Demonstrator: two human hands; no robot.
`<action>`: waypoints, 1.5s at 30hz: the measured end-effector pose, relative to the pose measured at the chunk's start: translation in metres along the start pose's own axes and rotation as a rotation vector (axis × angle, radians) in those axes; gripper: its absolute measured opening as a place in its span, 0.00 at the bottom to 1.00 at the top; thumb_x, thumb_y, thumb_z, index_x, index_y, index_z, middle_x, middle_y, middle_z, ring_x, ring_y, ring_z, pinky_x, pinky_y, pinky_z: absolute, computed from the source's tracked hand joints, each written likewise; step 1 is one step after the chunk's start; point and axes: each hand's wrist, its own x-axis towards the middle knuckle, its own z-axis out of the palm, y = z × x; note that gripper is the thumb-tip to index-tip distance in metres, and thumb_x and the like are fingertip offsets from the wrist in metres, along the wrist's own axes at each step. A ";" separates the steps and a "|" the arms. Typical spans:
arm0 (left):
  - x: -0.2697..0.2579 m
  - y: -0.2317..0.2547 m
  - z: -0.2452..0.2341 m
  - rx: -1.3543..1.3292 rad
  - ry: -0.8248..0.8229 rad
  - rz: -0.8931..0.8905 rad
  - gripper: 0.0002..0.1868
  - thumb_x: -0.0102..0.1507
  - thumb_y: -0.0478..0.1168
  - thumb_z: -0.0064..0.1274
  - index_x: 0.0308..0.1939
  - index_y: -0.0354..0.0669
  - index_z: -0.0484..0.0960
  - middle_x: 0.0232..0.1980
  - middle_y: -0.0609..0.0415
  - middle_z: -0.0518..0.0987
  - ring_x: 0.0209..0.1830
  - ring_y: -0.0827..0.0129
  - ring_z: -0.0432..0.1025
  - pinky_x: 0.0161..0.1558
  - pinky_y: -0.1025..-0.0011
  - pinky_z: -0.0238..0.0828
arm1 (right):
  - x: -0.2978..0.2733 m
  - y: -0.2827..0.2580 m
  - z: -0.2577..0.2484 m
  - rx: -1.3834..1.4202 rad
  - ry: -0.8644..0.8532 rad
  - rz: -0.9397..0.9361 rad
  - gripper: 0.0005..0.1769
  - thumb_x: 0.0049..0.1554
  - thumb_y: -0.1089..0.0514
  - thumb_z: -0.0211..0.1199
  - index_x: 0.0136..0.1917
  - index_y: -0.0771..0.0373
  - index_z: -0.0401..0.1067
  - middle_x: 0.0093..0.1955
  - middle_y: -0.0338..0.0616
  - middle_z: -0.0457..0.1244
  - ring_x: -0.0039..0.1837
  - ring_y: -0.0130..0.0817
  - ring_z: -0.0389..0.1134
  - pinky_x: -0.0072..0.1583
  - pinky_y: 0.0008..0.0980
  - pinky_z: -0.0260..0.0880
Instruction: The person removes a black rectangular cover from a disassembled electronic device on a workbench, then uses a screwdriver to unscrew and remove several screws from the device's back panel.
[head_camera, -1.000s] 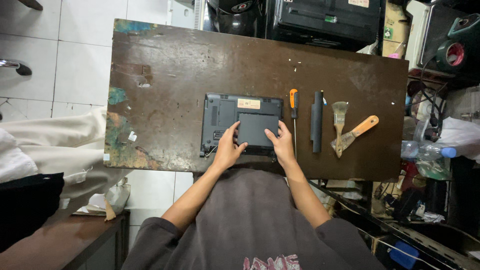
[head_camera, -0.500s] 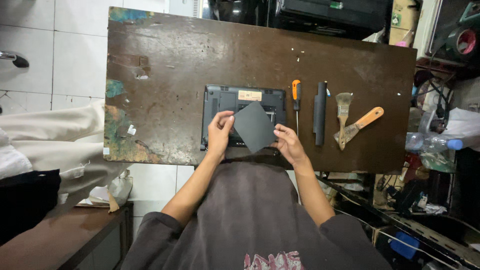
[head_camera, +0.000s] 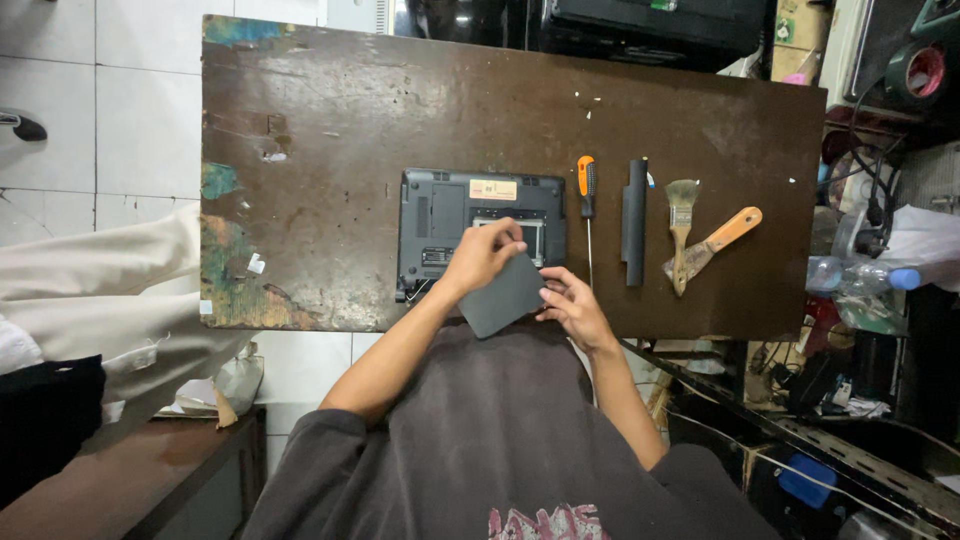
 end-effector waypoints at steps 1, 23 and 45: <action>0.001 0.003 0.003 -0.001 -0.002 -0.002 0.05 0.61 0.42 0.56 0.40 0.55 0.77 0.30 0.56 0.82 0.35 0.57 0.77 0.42 0.63 0.73 | 0.001 0.007 -0.005 0.001 0.002 0.002 0.23 0.54 0.63 0.63 0.62 0.69 0.63 0.46 0.48 0.65 0.40 0.34 0.71 0.39 0.33 0.78; -0.074 -0.031 -0.012 0.376 0.333 0.102 0.28 0.55 0.52 0.63 0.58 0.56 0.75 0.53 0.61 0.71 0.48 0.67 0.67 0.48 0.65 0.53 | 0.042 0.005 0.003 -0.038 0.293 -0.120 0.25 0.55 0.67 0.63 0.64 0.62 0.61 0.35 0.43 0.63 0.39 0.30 0.70 0.49 0.36 0.79; -0.118 -0.034 -0.007 -0.181 0.082 -0.051 0.24 0.47 0.35 0.71 0.46 0.42 0.81 0.30 0.52 0.75 0.33 0.59 0.77 0.42 0.69 0.79 | -0.020 0.001 -0.007 -0.371 -0.105 0.177 0.57 0.41 0.71 0.75 0.72 0.49 0.44 0.44 0.53 0.67 0.43 0.37 0.72 0.45 0.31 0.77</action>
